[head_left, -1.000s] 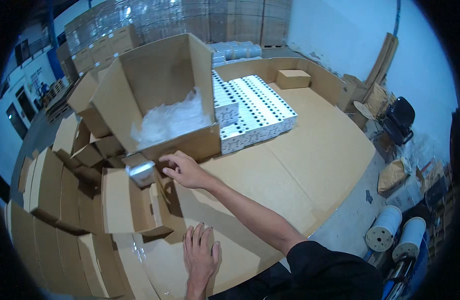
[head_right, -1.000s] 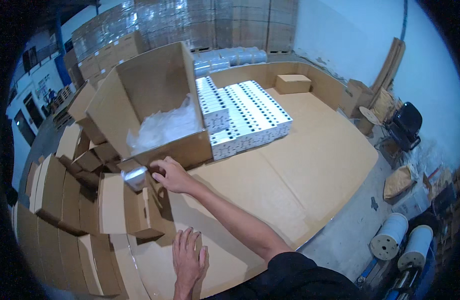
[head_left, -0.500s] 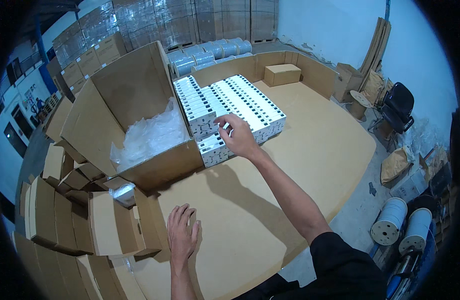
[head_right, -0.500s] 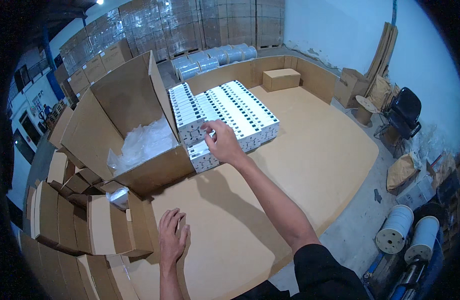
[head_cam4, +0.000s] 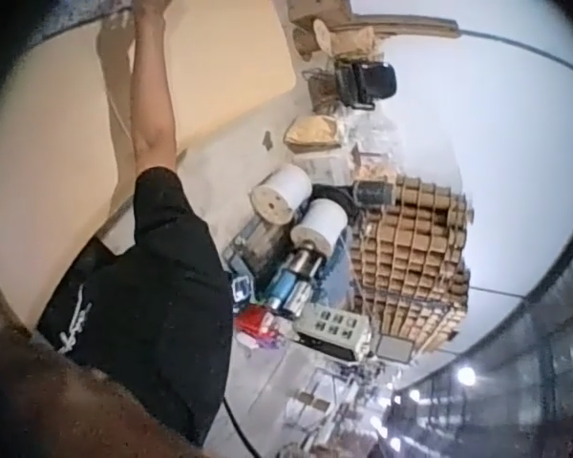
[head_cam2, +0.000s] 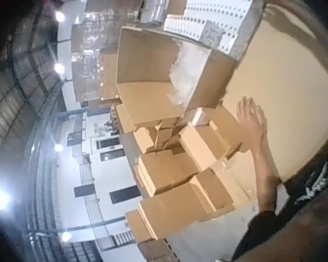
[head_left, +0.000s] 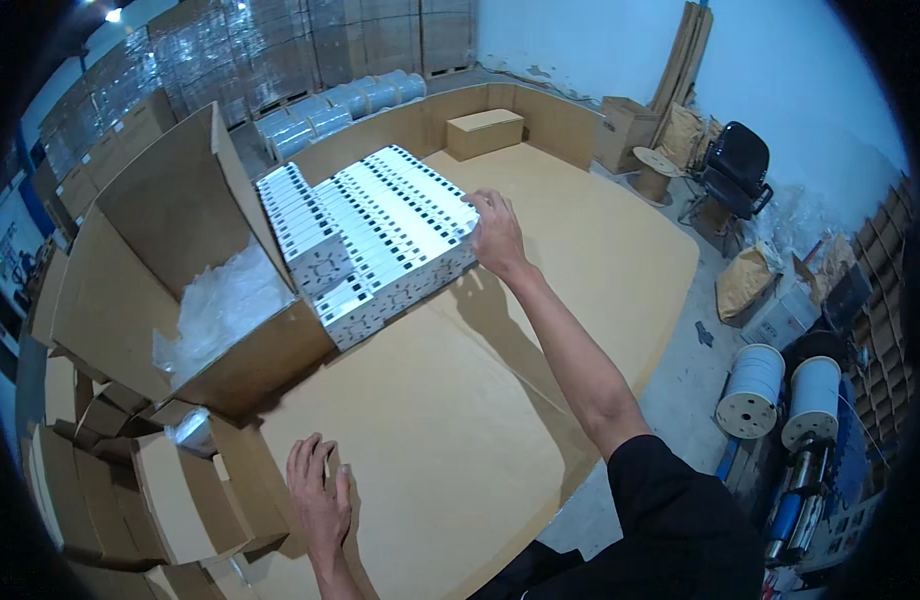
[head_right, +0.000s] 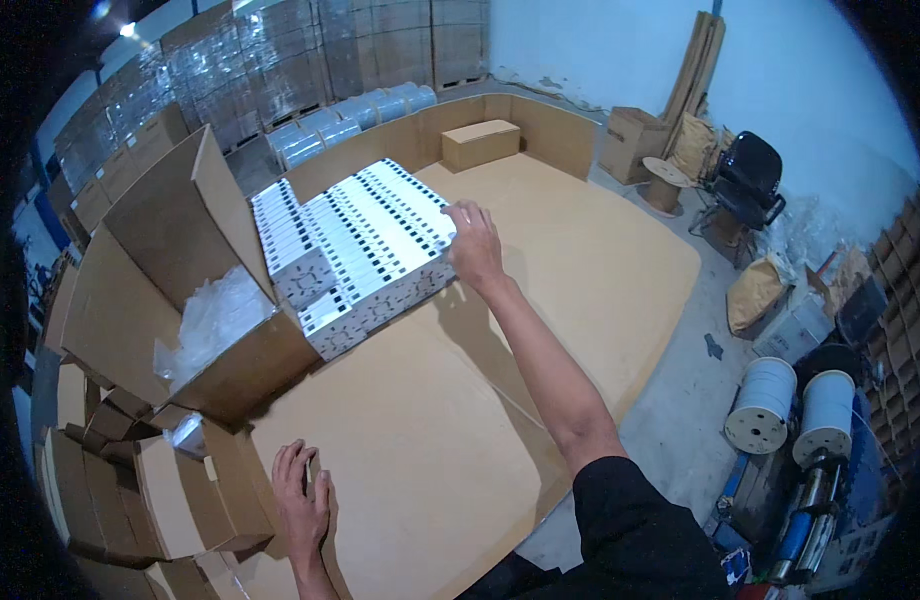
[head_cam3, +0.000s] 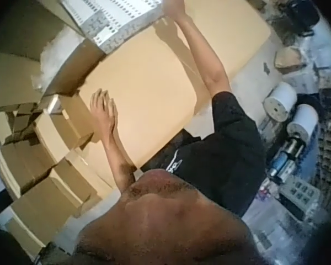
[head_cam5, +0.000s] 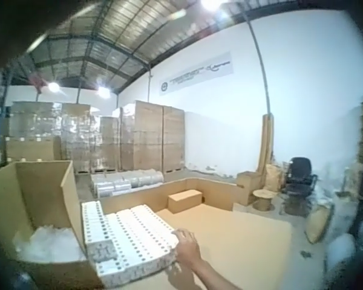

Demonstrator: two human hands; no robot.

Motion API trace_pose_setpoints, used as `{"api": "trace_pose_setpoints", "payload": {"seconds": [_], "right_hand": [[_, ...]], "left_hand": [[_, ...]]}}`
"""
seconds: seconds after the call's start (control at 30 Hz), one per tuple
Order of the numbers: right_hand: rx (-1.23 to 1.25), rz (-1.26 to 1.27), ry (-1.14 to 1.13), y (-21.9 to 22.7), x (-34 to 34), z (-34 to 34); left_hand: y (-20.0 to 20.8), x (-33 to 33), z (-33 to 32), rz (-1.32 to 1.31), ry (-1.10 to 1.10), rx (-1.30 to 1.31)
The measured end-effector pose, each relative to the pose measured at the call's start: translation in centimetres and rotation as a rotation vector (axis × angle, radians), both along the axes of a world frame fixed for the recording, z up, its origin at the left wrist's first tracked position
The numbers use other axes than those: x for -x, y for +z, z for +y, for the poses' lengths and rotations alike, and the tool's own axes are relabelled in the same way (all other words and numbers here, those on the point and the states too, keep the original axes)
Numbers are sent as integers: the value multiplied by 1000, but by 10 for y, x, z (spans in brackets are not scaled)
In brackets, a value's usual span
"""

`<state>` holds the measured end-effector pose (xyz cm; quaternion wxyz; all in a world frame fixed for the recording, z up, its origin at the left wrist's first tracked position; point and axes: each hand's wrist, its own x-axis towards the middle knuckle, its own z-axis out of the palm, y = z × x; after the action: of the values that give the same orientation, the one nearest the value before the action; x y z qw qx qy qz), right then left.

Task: Packing electronic items into protective bags and placing them into cardboard shipping boxes.

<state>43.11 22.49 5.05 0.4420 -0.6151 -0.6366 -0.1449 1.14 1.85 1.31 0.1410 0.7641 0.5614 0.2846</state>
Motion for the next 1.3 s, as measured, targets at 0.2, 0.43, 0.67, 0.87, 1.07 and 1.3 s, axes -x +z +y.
{"api": "trace_pose_setpoints", "payload": {"seconds": [0.2,0.43,0.67,0.87,1.07,1.3], "right_hand": [[63,-75,-68,-31,-27,-15],[180,140,-29,-31,-31,-21],[324,123,75,-42,-47,-44],[256,184,88,-34,-22,-82],[381,341,289,-8,73,-107],[460,231,549,-8,192,-119]], "left_hand": [[-6,0,0,-12,6,1],[-6,-2,0,14,22,1],[-10,-8,8,10,9,-19],[-17,-13,28,-136,-22,-55],[-9,-7,36,-438,48,3],[-15,8,44,-888,100,335]]}}
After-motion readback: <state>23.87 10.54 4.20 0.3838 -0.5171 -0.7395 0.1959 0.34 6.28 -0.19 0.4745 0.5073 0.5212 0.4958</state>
